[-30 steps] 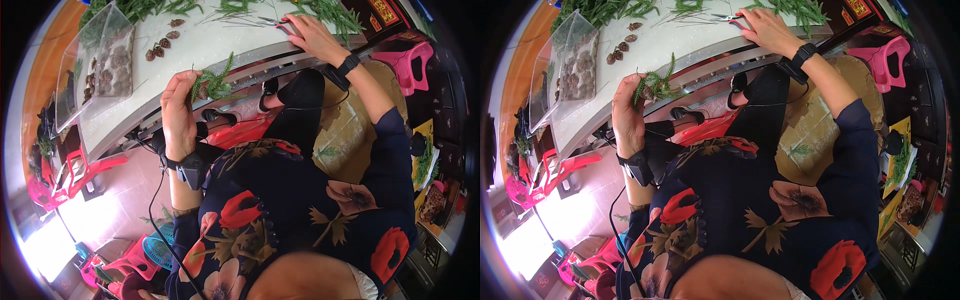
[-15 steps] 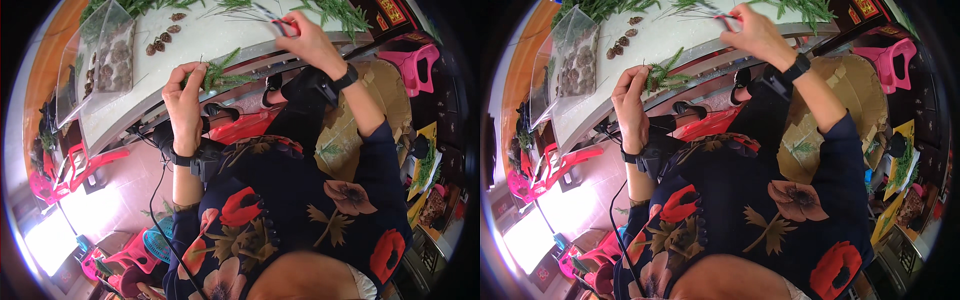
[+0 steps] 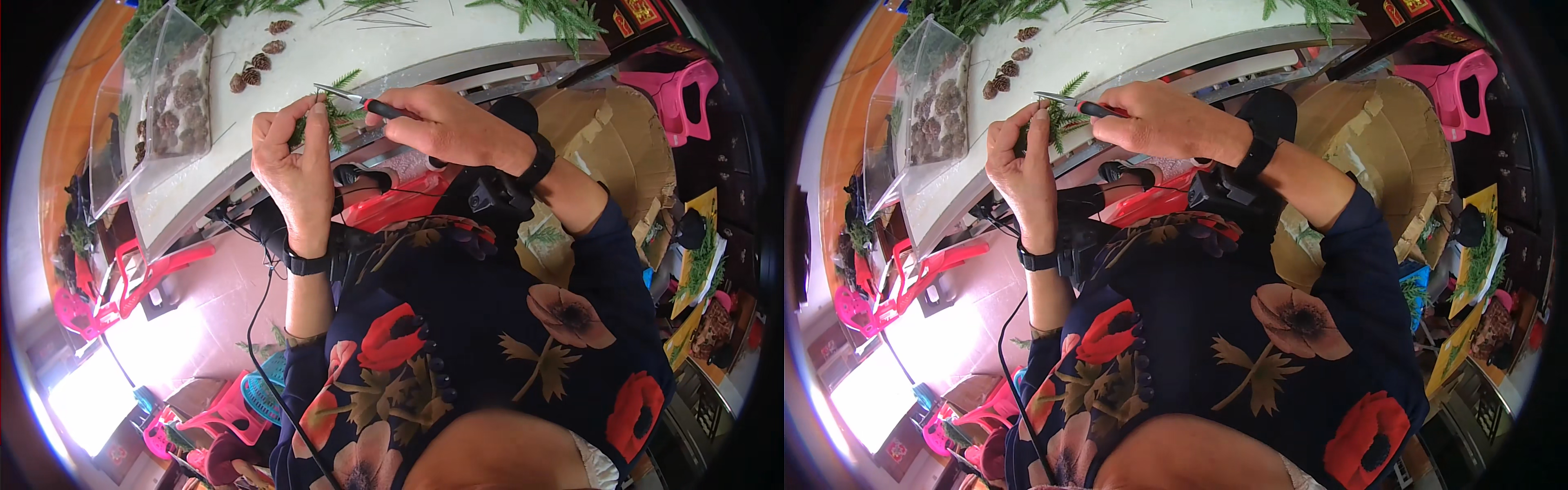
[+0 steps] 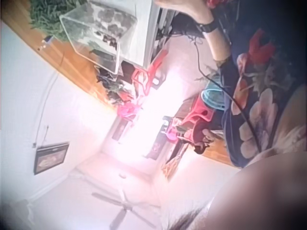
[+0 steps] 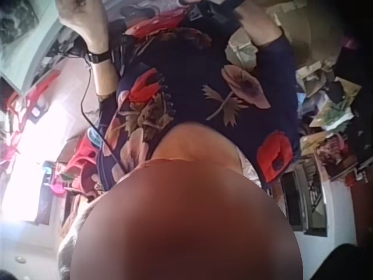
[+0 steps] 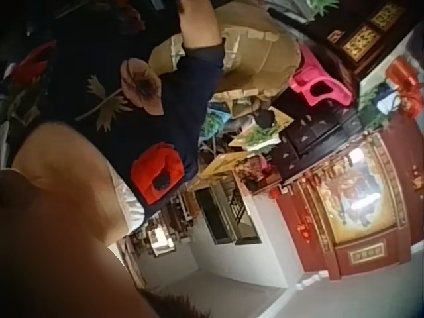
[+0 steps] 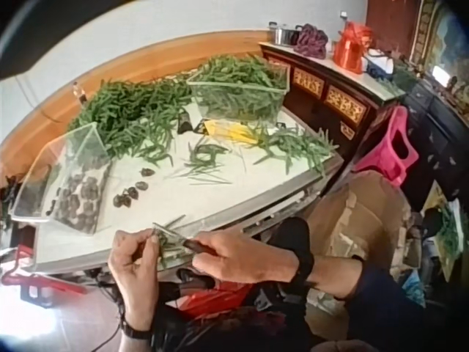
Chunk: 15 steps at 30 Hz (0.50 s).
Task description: Assembling small decorative wreaths from greenery and pinecones using wire and pliers.
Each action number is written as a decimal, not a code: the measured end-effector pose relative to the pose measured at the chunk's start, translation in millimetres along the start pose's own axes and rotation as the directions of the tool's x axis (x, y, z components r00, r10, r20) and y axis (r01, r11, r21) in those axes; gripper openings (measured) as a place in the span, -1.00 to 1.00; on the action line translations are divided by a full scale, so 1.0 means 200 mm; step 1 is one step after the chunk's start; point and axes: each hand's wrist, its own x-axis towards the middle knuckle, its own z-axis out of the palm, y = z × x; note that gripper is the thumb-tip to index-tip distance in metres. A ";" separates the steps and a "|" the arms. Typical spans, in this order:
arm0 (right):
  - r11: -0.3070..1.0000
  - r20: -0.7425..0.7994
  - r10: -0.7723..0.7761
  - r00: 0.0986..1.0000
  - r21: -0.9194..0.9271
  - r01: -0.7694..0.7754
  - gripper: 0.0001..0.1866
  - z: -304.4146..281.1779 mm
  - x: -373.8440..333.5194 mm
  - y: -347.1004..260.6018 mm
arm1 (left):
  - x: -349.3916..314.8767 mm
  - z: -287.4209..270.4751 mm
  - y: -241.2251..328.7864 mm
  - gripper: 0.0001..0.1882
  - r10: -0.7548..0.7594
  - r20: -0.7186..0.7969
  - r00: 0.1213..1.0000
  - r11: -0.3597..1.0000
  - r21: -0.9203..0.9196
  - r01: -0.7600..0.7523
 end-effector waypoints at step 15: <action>0.882 -0.182 -0.165 0.969 -0.466 0.062 -0.70 0.02 0.02 0.02 | 0.00 0.01 -0.05 -0.85 -0.177 0.170 0.969 0.967 -0.155 0.204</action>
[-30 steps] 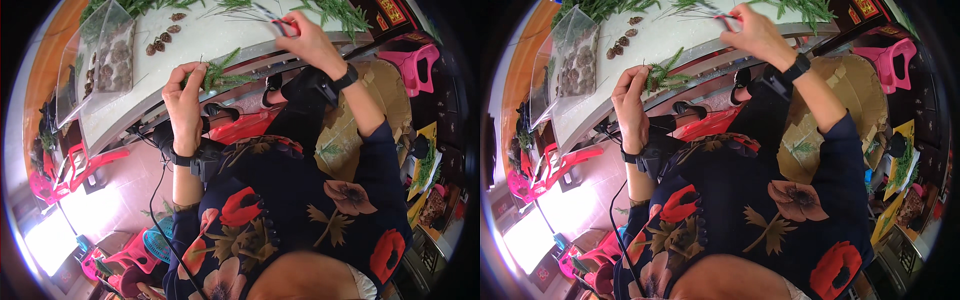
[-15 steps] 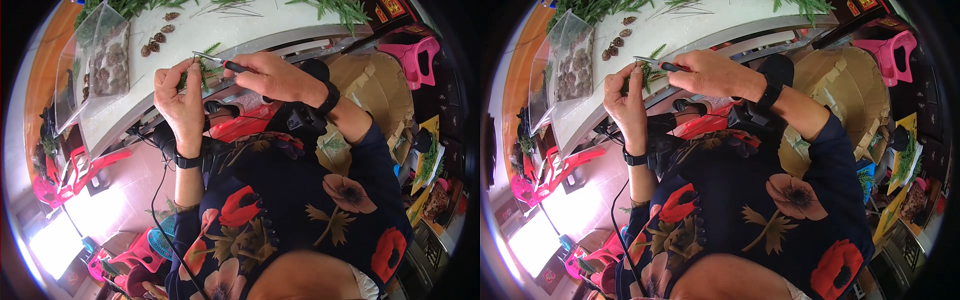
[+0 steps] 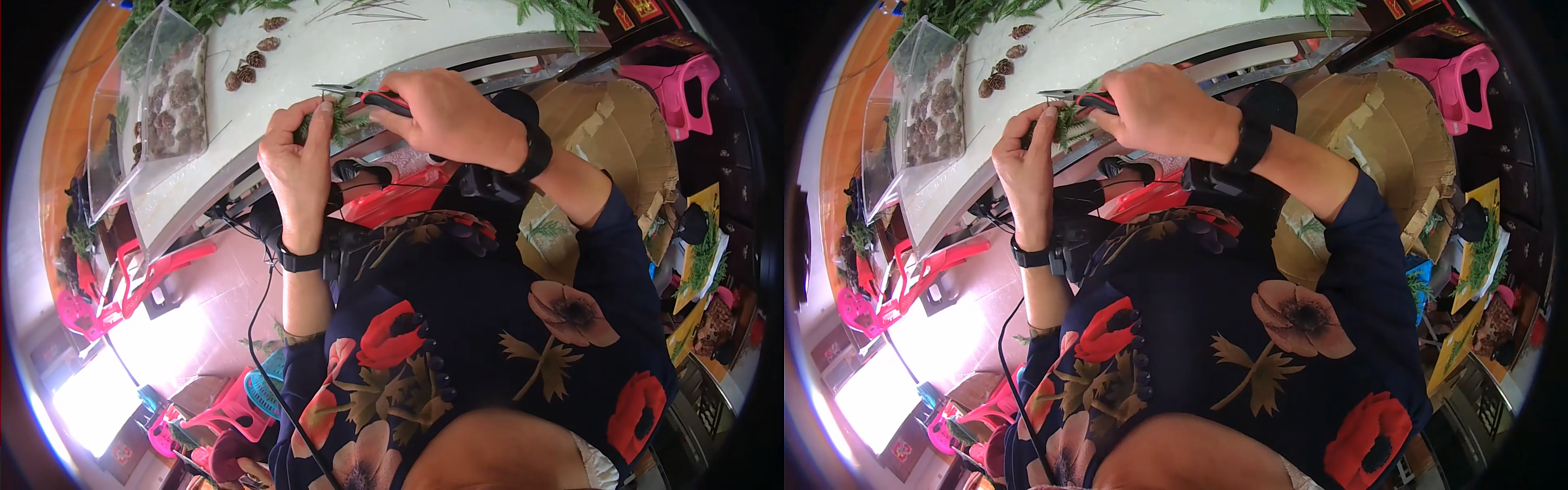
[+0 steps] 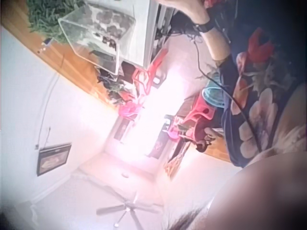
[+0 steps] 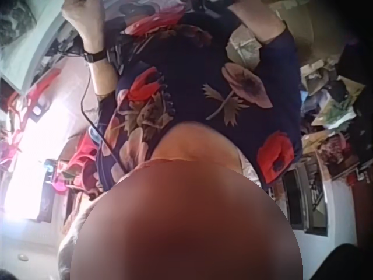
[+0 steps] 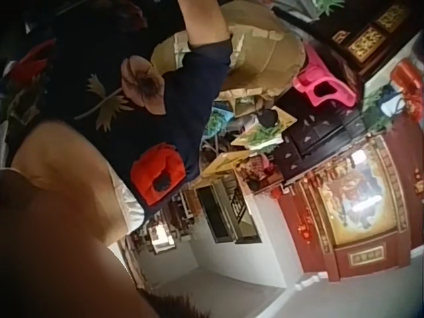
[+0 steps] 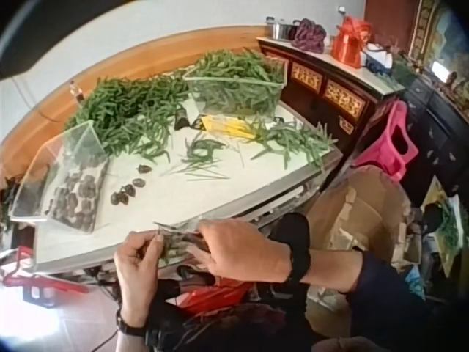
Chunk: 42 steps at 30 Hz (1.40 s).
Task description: Assembling small decorative wreaths from greenery and pinecones using wire and pliers.
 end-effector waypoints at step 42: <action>0.932 0.353 0.167 0.921 0.249 -0.264 -0.70 -0.20 0.02 0.10 | 0.01 0.03 0.05 -0.83 -0.246 0.201 0.948 0.875 -0.375 0.306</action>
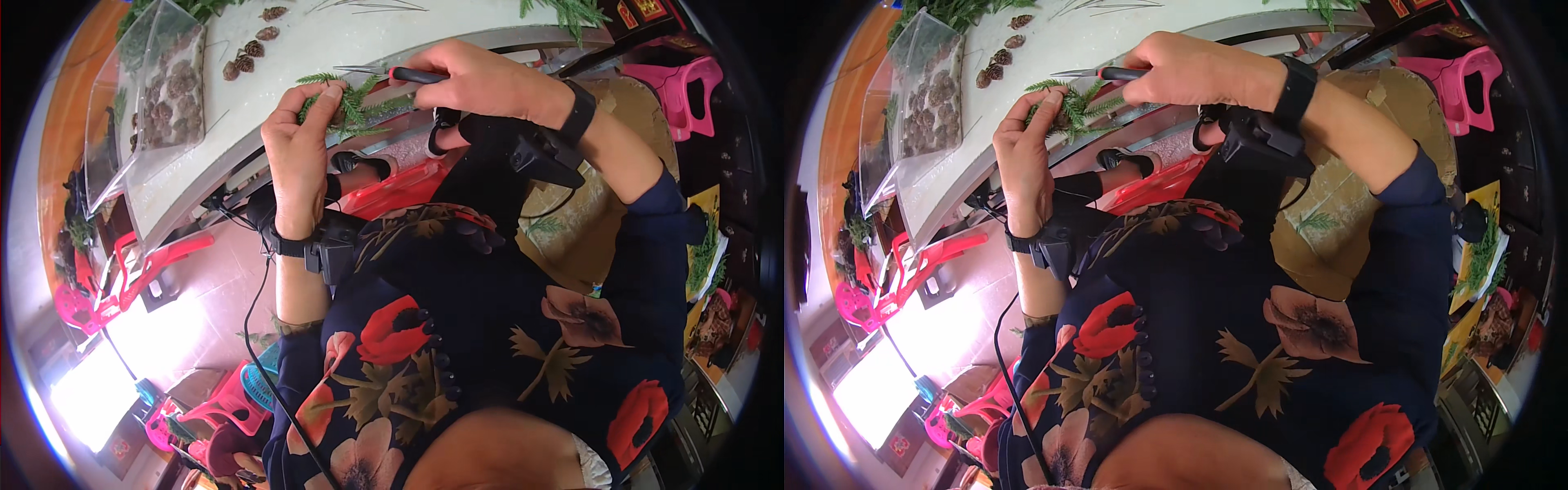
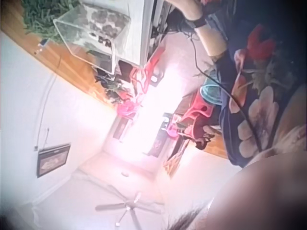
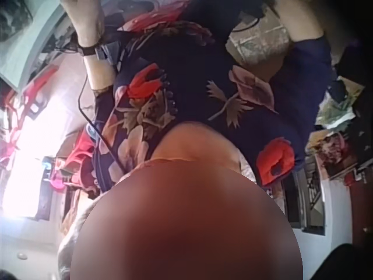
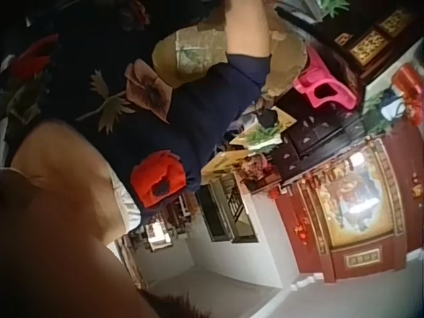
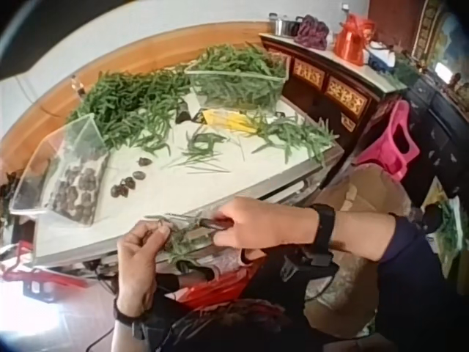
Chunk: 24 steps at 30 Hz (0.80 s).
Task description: Assembling small decorative wreaths from greenery and pinecones using wire and pliers.
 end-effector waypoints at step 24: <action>0.978 0.047 0.121 0.992 -0.178 -0.111 -0.70 0.01 -0.05 -0.13 | 0.00 -0.01 -0.04 -0.78 0.180 -0.003 0.984 0.864 0.479 -0.157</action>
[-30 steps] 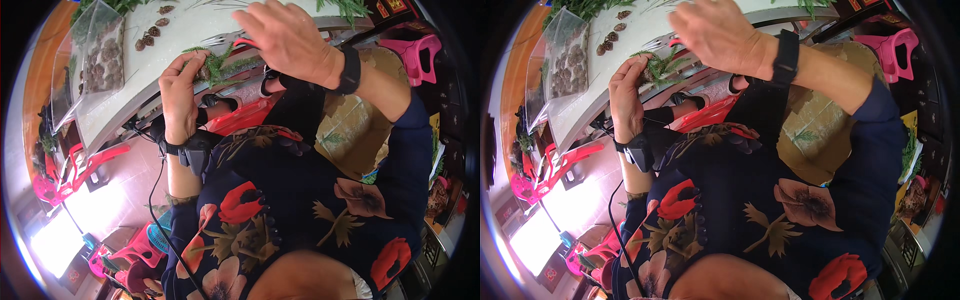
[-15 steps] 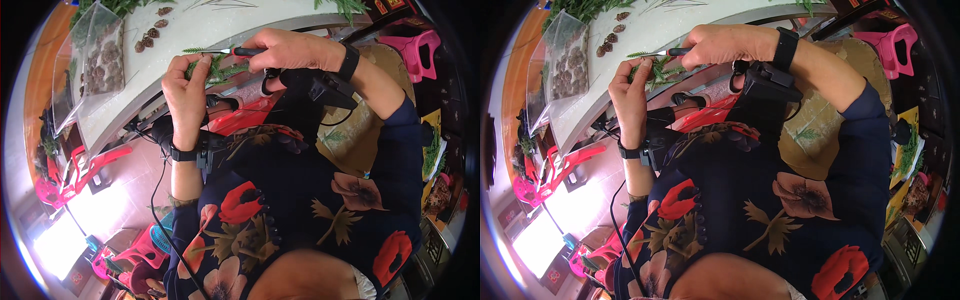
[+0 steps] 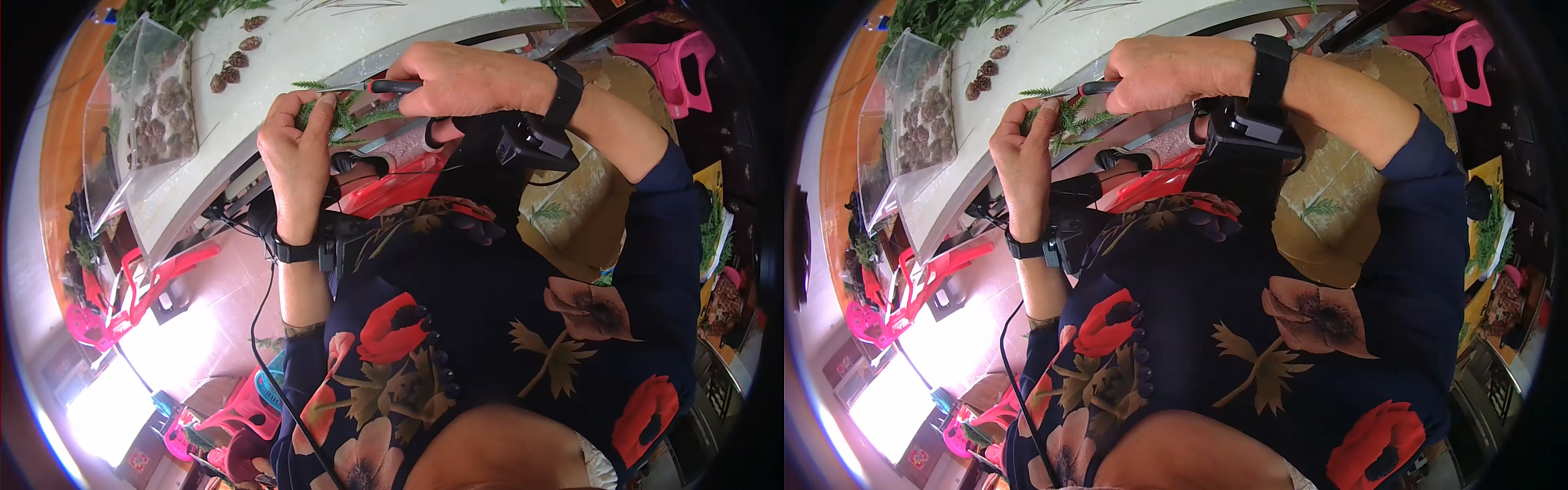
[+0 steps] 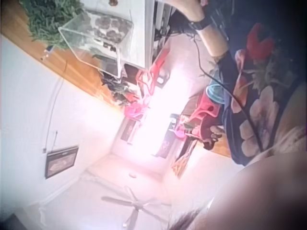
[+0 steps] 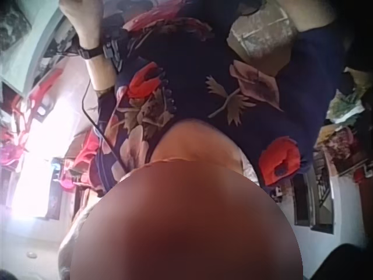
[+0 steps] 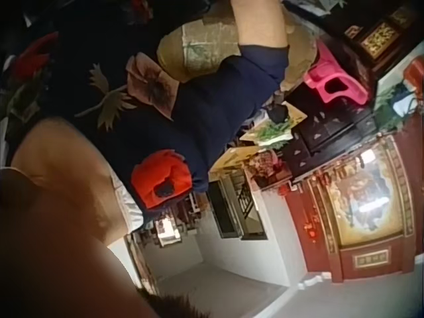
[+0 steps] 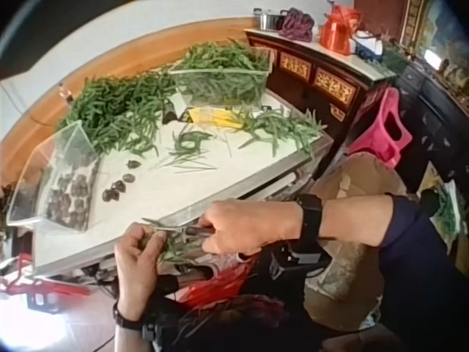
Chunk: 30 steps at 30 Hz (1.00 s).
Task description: Assembling small decorative wreaths from greenery and pinecones using wire and pliers.
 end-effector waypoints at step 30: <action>0.912 -0.008 -0.408 0.913 -0.044 0.408 -0.63 0.00 -0.05 0.09 | -0.05 -0.08 0.14 -0.80 -0.151 0.401 0.904 0.814 -0.468 0.343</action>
